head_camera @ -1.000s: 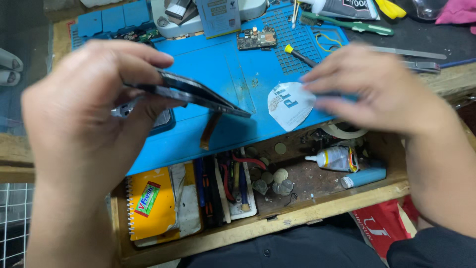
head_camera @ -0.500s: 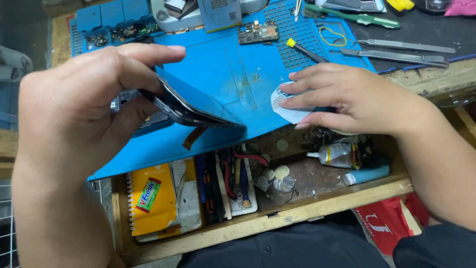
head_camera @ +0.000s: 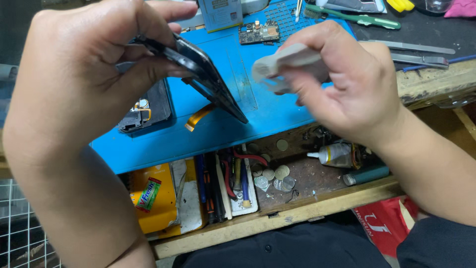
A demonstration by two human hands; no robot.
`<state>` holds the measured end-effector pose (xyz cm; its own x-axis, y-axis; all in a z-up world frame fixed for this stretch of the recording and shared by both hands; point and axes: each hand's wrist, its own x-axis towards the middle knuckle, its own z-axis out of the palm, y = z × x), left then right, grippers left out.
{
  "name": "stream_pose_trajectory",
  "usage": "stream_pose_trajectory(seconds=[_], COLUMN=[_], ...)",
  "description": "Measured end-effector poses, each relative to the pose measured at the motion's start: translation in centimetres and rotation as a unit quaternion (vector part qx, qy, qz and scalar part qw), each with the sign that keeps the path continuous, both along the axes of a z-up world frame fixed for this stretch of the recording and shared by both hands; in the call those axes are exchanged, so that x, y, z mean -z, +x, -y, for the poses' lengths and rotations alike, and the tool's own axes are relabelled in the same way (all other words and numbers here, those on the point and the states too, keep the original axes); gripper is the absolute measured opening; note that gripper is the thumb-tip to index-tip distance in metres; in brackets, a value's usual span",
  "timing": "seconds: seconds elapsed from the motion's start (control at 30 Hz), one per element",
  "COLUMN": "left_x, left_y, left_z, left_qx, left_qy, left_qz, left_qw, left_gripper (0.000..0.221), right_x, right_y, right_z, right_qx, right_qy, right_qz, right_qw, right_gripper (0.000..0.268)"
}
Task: The person cleans the edges of a smartphone chassis with a white wipe, then uses a metal spudger to pry and separate the screen assembly from the frame. They continue to clean the internal edges and remove adhesive residue using the wipe and a screwdriver.
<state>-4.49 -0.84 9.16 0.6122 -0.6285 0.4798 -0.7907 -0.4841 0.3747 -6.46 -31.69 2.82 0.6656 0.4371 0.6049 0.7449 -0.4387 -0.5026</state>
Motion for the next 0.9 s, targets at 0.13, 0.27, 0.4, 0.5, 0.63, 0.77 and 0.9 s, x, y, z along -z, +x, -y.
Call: stream_pose_trajectory(seconds=[0.13,0.27,0.4,0.5,0.63,0.77,0.9], left_x=[1.0,1.7,2.1,2.5,2.9,3.2,3.4], left_y=[-0.1,-0.2,-0.1,0.2,0.2,0.3,0.5], left_z=[-0.1,-0.1,0.1,0.4,0.4,0.4,0.9], left_qx=[0.011,-0.022,-0.025,-0.039,-0.035,-0.028,-0.020], left_qy=[-0.017,-0.014,-0.009,-0.008,-0.004,-0.010,-0.015], left_qz=[0.037,0.070,0.110,0.120,0.141,0.159,0.165], left_qw=[0.999,0.997,0.994,0.992,0.989,0.987,0.986], left_gripper=[0.021,0.024,0.027,0.029,0.029,0.029,0.030], right_x=[-0.2,0.3,1.0,1.4,1.7,1.6,1.1], right_y=[-1.2,-1.3,-0.8,-0.4,-0.4,-0.5,0.0], right_z=[-1.6,-2.3,-2.2,-2.0,-1.9,-2.8,-3.4], right_qx=[-0.009,0.006,0.003,0.001,-0.020,-0.024,-0.016], right_qy=[0.020,0.028,0.054,0.074,0.102,0.146,0.079], right_qz=[0.067,0.070,0.057,0.064,0.047,-0.009,0.027], right_qw=[0.997,0.997,0.997,0.995,0.993,0.989,0.996], right_gripper=[0.019,0.013,0.013,0.013,0.015,0.013,0.013])
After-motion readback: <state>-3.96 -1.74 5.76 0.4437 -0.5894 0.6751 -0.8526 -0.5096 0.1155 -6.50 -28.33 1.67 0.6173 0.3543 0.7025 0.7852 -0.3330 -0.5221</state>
